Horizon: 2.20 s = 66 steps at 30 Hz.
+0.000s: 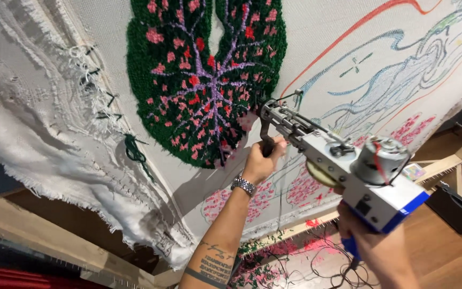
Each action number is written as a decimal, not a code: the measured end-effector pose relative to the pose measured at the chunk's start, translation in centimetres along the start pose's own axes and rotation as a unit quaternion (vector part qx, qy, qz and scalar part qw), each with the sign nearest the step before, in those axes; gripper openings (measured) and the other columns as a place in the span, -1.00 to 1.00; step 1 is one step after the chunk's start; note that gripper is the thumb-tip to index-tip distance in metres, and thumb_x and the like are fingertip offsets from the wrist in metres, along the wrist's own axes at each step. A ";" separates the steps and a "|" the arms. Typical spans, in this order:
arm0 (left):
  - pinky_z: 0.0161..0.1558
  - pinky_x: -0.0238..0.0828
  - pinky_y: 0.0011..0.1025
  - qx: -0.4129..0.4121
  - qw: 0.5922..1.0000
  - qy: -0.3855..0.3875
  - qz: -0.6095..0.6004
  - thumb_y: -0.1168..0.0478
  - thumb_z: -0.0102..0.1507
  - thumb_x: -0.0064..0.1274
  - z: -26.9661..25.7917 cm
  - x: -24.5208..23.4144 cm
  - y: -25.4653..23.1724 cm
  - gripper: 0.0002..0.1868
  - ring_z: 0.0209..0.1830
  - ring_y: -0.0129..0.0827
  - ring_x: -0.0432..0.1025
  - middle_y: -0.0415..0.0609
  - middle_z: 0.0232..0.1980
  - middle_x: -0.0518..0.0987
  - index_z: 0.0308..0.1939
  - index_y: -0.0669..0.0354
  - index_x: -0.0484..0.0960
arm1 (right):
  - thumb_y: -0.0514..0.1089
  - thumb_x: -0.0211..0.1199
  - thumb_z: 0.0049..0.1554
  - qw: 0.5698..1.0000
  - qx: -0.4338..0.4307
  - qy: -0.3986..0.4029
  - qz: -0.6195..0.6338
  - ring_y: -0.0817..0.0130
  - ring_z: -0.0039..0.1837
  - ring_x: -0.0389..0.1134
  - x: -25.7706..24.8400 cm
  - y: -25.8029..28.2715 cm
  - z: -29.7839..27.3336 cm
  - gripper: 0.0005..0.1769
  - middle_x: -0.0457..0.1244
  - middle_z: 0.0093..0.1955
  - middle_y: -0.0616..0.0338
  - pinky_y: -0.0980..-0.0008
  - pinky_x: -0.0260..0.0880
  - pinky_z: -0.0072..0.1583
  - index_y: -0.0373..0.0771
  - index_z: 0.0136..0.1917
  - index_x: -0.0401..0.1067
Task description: Using a tufting gun to apply yarn to a canvas stretched on a frame to create a rug.
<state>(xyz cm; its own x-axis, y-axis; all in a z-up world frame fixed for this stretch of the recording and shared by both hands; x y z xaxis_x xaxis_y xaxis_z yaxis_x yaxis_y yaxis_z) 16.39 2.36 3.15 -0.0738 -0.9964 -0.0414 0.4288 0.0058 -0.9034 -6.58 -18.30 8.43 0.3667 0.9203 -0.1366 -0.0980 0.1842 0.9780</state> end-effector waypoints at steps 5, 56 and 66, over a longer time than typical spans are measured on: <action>-0.46 0.41 -0.51 -0.126 0.916 0.271 -0.266 0.19 0.24 0.19 -3.3 3.6 -4.3 -0.62 -0.57 -0.50 0.48 -0.12 0.01 0.72 0.13 0.13 0.60 | -0.36 0.26 0.13 0.983 -0.044 0.052 0.170 0.32 -0.35 0.21 -4.7 -1.4 -0.7 -0.67 0.21 -0.30 0.05 0.30 0.21 -0.31 -0.49 0.17 0.41; -0.61 0.26 -0.53 -0.158 0.984 0.083 0.007 0.06 0.26 0.21 -1.8 1.7 4.4 -0.73 -0.59 -0.68 0.41 -0.17 -0.24 0.75 -0.13 0.17 0.76 | -0.37 0.28 0.06 0.997 -0.038 0.022 0.068 0.45 -0.38 0.29 0.7 -3.6 0.0 -0.83 0.29 -0.34 0.18 0.43 0.30 -0.33 -0.40 -0.03 0.47; -0.58 0.30 -0.48 -0.134 0.989 0.055 -0.012 0.18 0.24 0.26 1.5 0.0 10.3 -0.74 -0.54 -0.53 0.46 0.00 -0.28 0.73 -0.14 0.30 0.61 | -0.31 0.30 0.10 0.996 -0.025 0.008 0.085 0.54 -0.35 0.24 3.8 -3.7 -0.4 -0.85 0.29 -0.34 0.23 0.48 0.22 -0.32 -0.37 -0.03 0.49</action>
<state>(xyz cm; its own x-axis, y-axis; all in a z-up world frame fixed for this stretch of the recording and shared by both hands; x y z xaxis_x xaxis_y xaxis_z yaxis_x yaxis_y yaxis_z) 22.11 2.31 -5.51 -0.1844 -0.9816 -0.0506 0.1730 0.0183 -0.9848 -5.19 -15.30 4.26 0.3250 0.9453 0.0282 -0.2044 0.0411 0.9780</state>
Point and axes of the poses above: each hand's wrist, its own z-axis towards the middle knuckle, its own x-axis out of the palm, y = z × x, the point moved 7 cm from there along z, towards the middle knuckle
